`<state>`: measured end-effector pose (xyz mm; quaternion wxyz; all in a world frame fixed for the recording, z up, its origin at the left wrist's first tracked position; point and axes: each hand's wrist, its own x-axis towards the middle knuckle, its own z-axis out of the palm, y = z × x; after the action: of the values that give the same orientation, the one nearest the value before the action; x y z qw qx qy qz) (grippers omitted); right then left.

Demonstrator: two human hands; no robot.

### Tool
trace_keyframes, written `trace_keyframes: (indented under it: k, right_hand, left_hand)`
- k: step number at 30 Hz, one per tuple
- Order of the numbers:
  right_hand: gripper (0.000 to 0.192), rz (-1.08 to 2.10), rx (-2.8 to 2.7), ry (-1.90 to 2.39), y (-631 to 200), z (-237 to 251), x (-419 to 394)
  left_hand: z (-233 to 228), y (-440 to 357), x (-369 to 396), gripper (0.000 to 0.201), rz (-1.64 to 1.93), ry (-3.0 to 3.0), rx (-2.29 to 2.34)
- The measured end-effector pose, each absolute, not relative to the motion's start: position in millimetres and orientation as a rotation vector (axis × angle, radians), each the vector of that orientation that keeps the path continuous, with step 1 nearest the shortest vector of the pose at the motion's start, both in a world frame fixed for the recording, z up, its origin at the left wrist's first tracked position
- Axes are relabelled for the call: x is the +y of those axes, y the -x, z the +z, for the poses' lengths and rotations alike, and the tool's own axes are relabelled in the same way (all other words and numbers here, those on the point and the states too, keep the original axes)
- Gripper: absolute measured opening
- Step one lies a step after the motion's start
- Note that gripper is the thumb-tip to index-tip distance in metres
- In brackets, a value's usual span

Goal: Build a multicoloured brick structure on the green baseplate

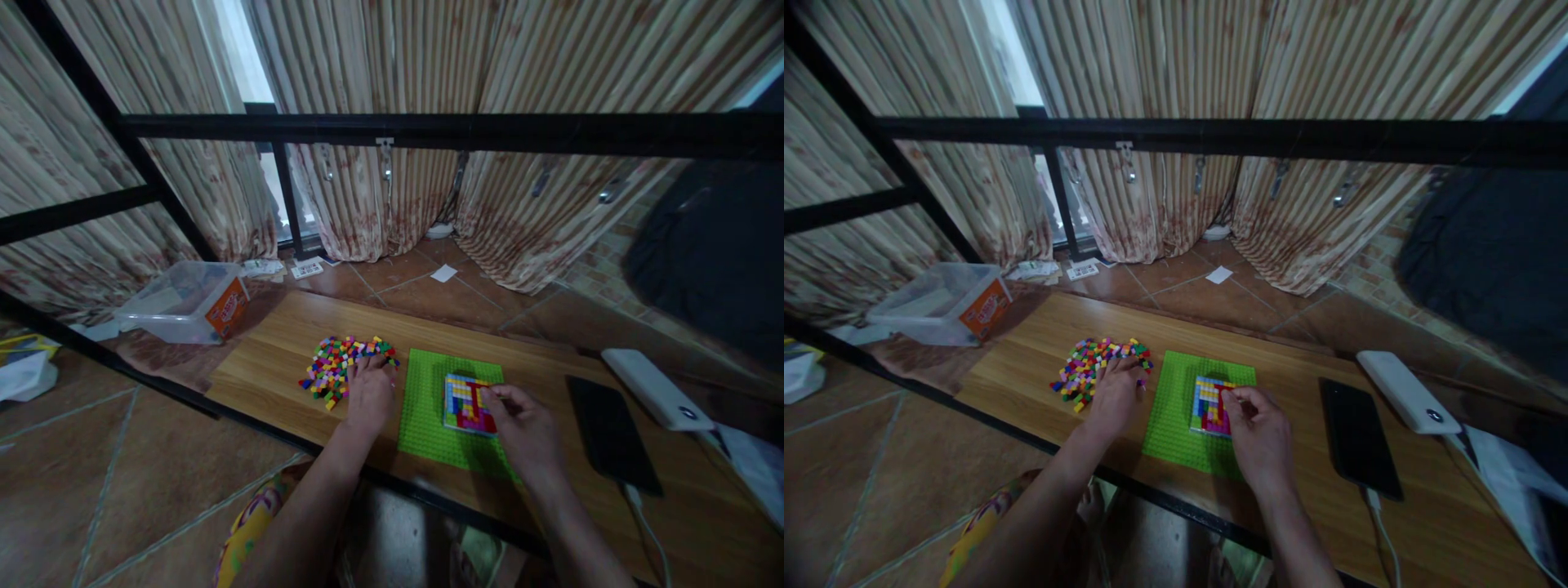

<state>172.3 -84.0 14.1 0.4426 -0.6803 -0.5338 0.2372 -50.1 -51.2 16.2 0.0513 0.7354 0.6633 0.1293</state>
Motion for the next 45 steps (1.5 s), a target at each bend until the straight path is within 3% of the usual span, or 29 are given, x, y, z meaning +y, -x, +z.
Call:
trace_keyframes:
  k: [17, 22, 28, 34, 45]
  right_hand:
    - [0.033, 0.568, -1.382, 1.657, -172, 15, -84]
    - [0.031, 0.563, -1.318, 1.642, -170, 18, -84]
    - [0.022, 0.596, -1.34, 1.444, -164, 26, -86]
    - [0.016, 0.624, -1.635, 1.252, -156, 30, -95]
    - [0.015, 0.637, -1.747, 1.163, -154, 40, -101]
  left_hand:
    - [11, 54, -52, 0.023, 0.379, -2.255, 1.994]
    - [16, 50, -52, 0.023, 0.746, -2.158, 1.794]
    - [18, 24, -57, 0.011, 1.112, -1.377, 1.243]
    - [25, 7, -65, 0.028, 1.013, -0.806, 0.936]
    - [30, 5, -71, 0.035, 0.878, -0.802, 0.827]
